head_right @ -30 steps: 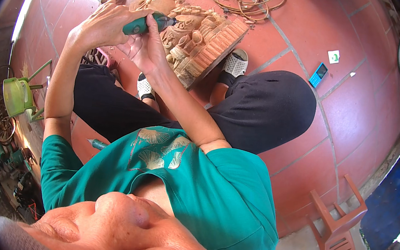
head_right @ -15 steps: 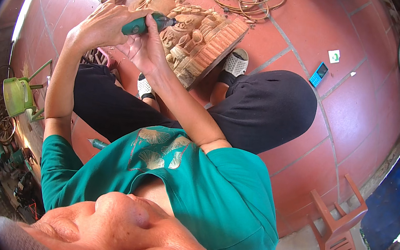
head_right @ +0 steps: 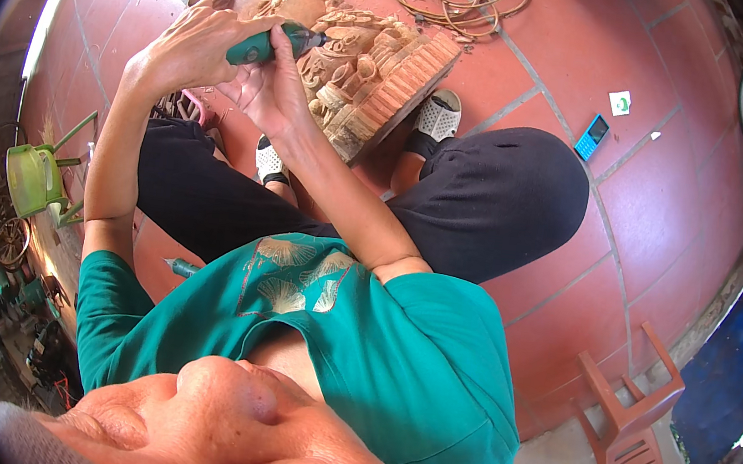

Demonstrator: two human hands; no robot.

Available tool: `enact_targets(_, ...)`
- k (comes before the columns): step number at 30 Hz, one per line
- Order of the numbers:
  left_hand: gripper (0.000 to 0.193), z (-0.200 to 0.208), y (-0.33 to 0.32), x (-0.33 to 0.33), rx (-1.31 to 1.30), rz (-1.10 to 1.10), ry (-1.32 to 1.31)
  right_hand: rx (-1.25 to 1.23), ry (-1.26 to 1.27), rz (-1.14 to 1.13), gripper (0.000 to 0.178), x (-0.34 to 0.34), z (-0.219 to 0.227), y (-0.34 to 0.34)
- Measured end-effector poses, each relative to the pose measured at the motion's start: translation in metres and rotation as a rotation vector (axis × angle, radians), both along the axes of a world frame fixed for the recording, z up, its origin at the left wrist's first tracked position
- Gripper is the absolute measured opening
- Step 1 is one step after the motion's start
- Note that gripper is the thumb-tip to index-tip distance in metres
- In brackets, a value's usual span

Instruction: The person uses a handheld rotary carving tool to shape and detail a large wooden relief carving. They hold the tool with both hands and move it along the surface of the wood, removing material to refine the design.

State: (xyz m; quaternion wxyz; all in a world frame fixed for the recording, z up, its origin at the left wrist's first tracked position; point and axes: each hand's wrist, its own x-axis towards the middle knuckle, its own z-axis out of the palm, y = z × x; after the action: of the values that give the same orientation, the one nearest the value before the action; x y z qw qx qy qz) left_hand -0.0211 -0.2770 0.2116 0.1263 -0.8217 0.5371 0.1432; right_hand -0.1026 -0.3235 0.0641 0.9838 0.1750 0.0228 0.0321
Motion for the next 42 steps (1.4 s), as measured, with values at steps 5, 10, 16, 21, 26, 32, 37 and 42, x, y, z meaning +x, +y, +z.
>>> enact_targets(5, 0.07, 0.0, -0.002, 0.0, 0.01, -0.001, 0.012, 0.015, 0.019, -0.001, 0.045, 0.0, -0.003, 0.001)
enact_targets(10, 0.071, -0.003, 0.0, 0.002, -0.006, -0.006, 0.014, 0.01, 0.038, -0.008, 0.043, -0.003, 0.003, 0.001)
enact_targets(16, 0.069, -0.005, 0.004, 0.002, -0.059, -0.027, 0.02, 0.027, 0.048, -0.016, 0.041, -0.004, 0.001, 0.003)
enact_targets(21, 0.068, -0.006, 0.004, 0.002, -0.08, -0.054, 0.014, 0.017, 0.082, -0.016, 0.041, -0.005, 0.0, 0.004)
enact_targets(26, 0.064, -0.005, 0.0, 0.0, -0.019, -0.015, 0.01, -0.003, 0.084, -0.029, 0.043, -0.006, -0.001, 0.003)
enact_targets(32, 0.054, -0.009, -0.002, -0.001, -0.049, -0.035, 0.034, -0.042, 0.11, -0.047, 0.045, -0.006, -0.005, 0.001)
enact_targets(37, 0.05, -0.011, -0.005, -0.002, -0.064, -0.063, 0.02, -0.025, 0.098, -0.043, 0.046, -0.006, -0.009, -0.002)
enact_targets(42, 0.049, -0.015, -0.008, -0.003, -0.075, -0.08, 0.013, -0.02, 0.09, -0.059, 0.046, -0.007, -0.009, -0.005)
